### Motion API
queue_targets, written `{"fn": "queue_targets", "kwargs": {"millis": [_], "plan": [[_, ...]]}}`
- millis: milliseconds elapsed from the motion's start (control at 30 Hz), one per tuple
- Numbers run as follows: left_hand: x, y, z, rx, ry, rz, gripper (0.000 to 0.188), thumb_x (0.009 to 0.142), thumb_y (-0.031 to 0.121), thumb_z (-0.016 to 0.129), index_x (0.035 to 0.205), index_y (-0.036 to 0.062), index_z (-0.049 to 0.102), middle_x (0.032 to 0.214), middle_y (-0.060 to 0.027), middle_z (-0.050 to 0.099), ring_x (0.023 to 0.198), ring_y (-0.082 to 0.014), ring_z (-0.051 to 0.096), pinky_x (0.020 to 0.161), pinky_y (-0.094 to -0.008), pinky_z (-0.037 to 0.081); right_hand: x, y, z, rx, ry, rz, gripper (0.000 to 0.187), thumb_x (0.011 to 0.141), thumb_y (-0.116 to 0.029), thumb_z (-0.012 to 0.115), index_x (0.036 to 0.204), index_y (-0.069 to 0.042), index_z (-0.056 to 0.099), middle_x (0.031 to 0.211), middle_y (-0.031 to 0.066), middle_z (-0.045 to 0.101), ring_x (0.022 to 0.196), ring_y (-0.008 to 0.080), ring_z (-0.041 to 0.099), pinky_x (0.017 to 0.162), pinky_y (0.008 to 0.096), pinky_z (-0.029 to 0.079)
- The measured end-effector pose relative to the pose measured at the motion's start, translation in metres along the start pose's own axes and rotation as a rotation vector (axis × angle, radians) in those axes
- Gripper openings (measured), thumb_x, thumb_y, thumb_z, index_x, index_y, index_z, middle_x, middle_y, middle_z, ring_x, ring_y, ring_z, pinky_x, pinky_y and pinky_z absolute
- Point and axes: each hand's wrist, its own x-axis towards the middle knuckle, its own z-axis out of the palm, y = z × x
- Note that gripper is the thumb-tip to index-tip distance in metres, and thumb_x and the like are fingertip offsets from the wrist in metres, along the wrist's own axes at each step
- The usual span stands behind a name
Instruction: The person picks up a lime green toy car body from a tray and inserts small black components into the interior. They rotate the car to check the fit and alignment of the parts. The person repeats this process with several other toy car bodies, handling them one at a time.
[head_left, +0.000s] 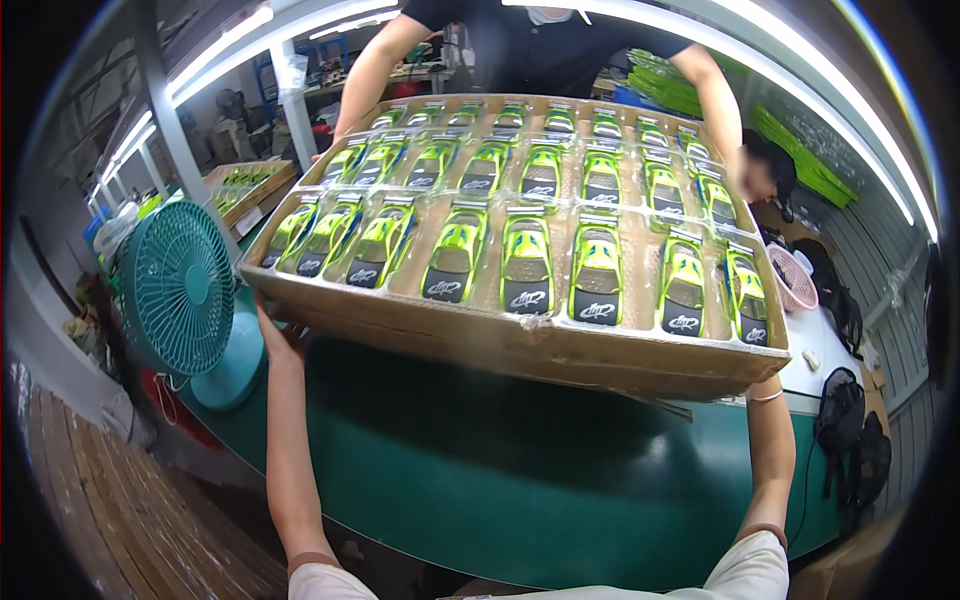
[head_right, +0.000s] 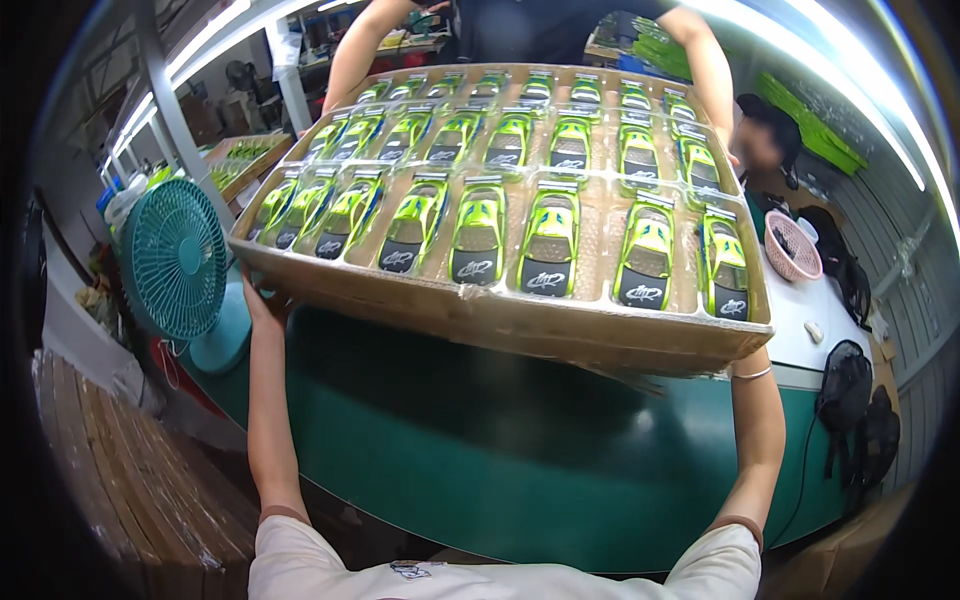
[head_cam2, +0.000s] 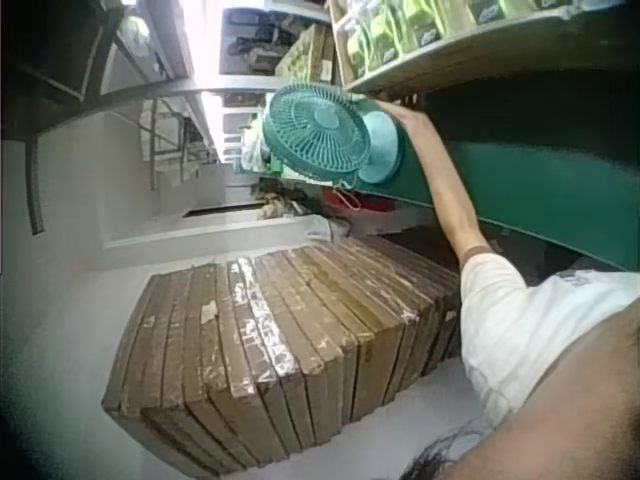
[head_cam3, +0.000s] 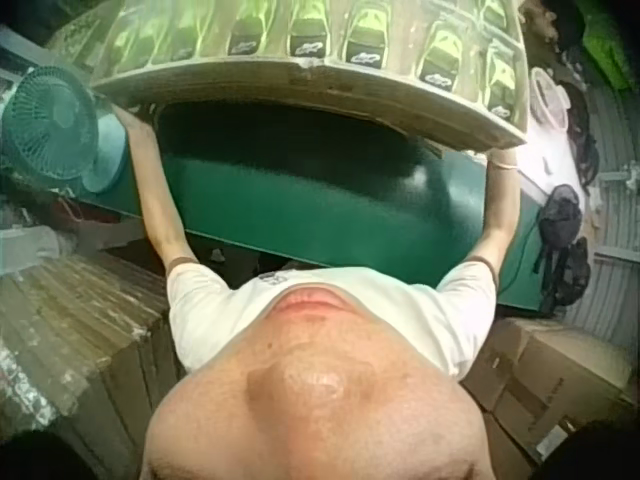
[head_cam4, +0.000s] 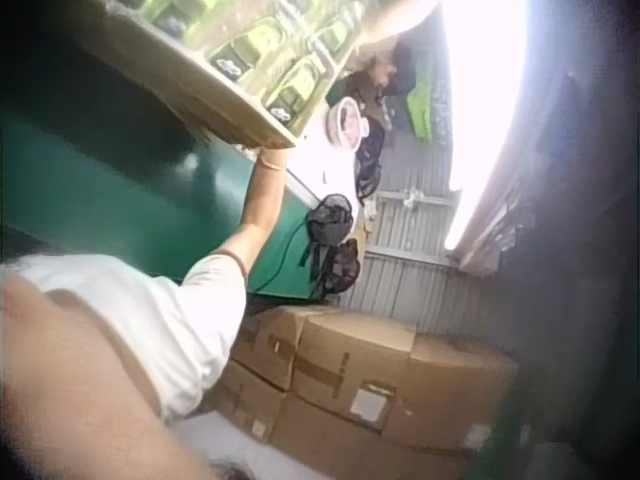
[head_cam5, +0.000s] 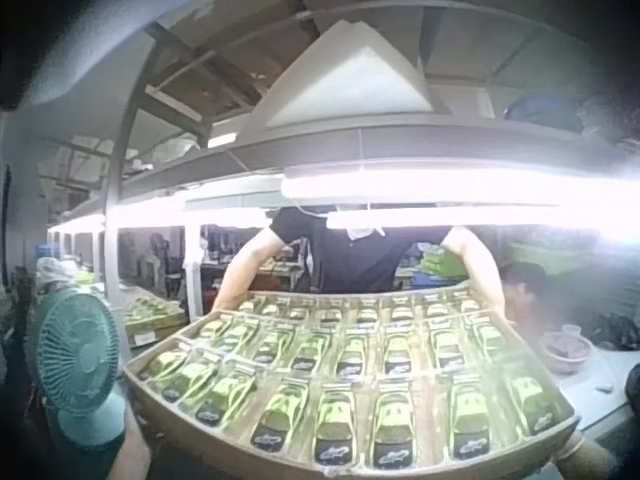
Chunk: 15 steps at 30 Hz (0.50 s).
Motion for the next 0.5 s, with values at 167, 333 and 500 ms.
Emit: {"fn": "queue_targets", "kwargs": {"millis": [167, 333, 500], "plan": [[0.026, 0.003, -0.001, 0.029, 0.102, -0.036, 0.098, 0.064, 0.075, 0.054, 0.137, 0.0167, 0.025, 0.130, -0.0196, 0.034, 0.116, -0.0356, 0.040, 0.093, -0.0519, 0.037, -0.016, 0.002, 0.007, -0.023, 0.038, 0.013, 0.072, 0.086, -0.063, 0.031, 0.132, -0.007, 0.035, 0.125, 0.0150, 0.045, 0.110, 0.0259, 0.048, 0.090, 0.0436, 0.042], [0.052, -0.002, -0.013, 0.256, 0.110, 0.165, 0.082, 0.077, 0.071, 0.041, 0.132, 0.0111, 0.036, 0.127, -0.0111, 0.043, 0.118, -0.0250, 0.042, 0.096, -0.0399, 0.036, -0.036, 0.015, 0.017, -0.030, 0.034, 0.020, 0.071, 0.087, -0.063, 0.030, 0.131, -0.007, 0.036, 0.124, 0.0147, 0.046, 0.109, 0.0253, 0.049, 0.089, 0.0425, 0.042], [0.032, -0.005, 0.049, -0.157, -0.486, 0.326, 0.052, 0.094, 0.046, 0.030, 0.129, 0.0092, 0.038, 0.125, -0.0071, 0.046, 0.112, -0.0239, 0.046, 0.095, -0.0384, 0.038, -0.039, 0.022, 0.022, -0.052, 0.060, 0.028, 0.070, 0.087, -0.062, 0.030, 0.131, -0.007, 0.037, 0.123, 0.0143, 0.047, 0.108, 0.0246, 0.050, 0.089, 0.0414, 0.043]]}}
